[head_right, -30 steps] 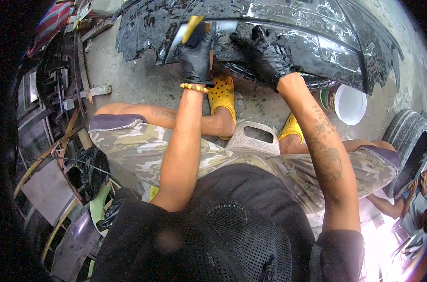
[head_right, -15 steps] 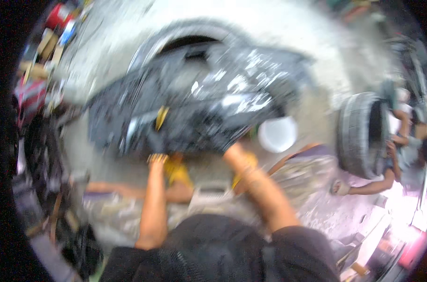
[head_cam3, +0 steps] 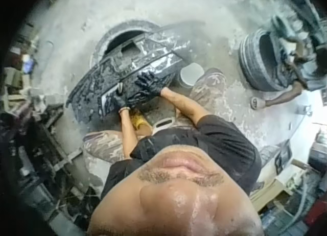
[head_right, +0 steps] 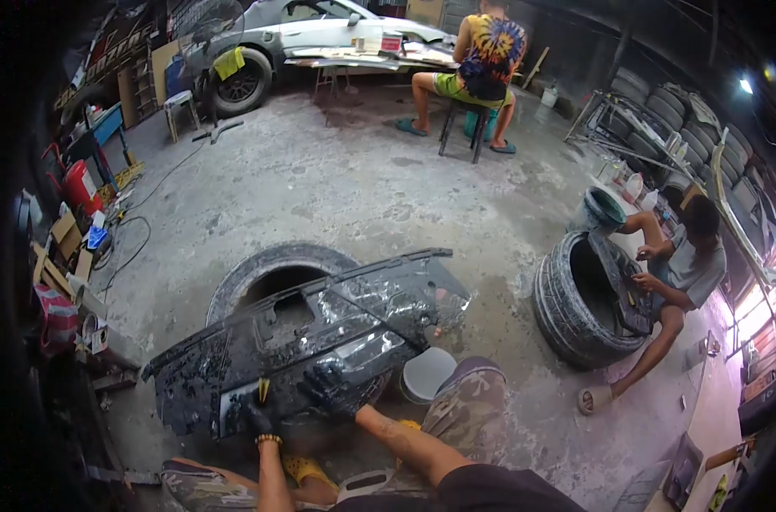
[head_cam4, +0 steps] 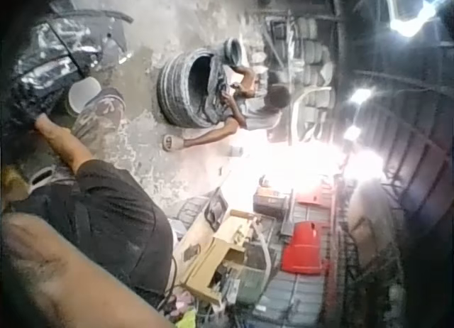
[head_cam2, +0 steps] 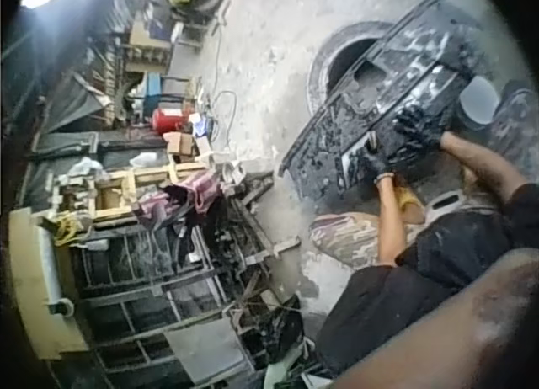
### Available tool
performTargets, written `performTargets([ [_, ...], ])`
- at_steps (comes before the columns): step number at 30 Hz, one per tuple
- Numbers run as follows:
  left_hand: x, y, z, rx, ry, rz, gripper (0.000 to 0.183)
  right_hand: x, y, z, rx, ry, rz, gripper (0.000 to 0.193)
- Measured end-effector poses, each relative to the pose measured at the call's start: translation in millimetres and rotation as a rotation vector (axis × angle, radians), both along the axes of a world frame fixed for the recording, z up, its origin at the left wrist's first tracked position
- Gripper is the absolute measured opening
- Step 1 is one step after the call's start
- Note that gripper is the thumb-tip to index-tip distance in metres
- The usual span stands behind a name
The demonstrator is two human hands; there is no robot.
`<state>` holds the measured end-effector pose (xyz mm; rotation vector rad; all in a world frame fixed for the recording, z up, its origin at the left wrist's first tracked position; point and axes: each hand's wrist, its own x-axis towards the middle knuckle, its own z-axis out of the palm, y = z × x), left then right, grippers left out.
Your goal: Wet sanding a car bumper part with sandpaper and water.
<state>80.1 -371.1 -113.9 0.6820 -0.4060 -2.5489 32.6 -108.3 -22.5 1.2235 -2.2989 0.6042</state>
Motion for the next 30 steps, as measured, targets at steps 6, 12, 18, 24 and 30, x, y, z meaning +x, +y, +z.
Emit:
performTargets([
  [6,6,15,53,0.020,-0.154,-0.074,0.032,1,1,-2,0.115,-0.142,-0.009,0.068],
  [12,24,38,116,-1.765,-0.678,-0.077,0.022,-4,2,1,0.223,-0.214,-0.002,0.073],
  [18,17,27,121,-1.753,-0.750,-0.195,0.027,2,1,23,0.254,-0.317,-0.025,0.066],
  [24,38,6,123,-1.389,-0.863,-0.154,0.025,0,0,26,0.258,-0.360,-0.043,0.065],
  [30,29,26,122,-1.720,-0.753,-0.267,0.024,4,0,24,0.240,-0.361,-0.036,0.064],
])
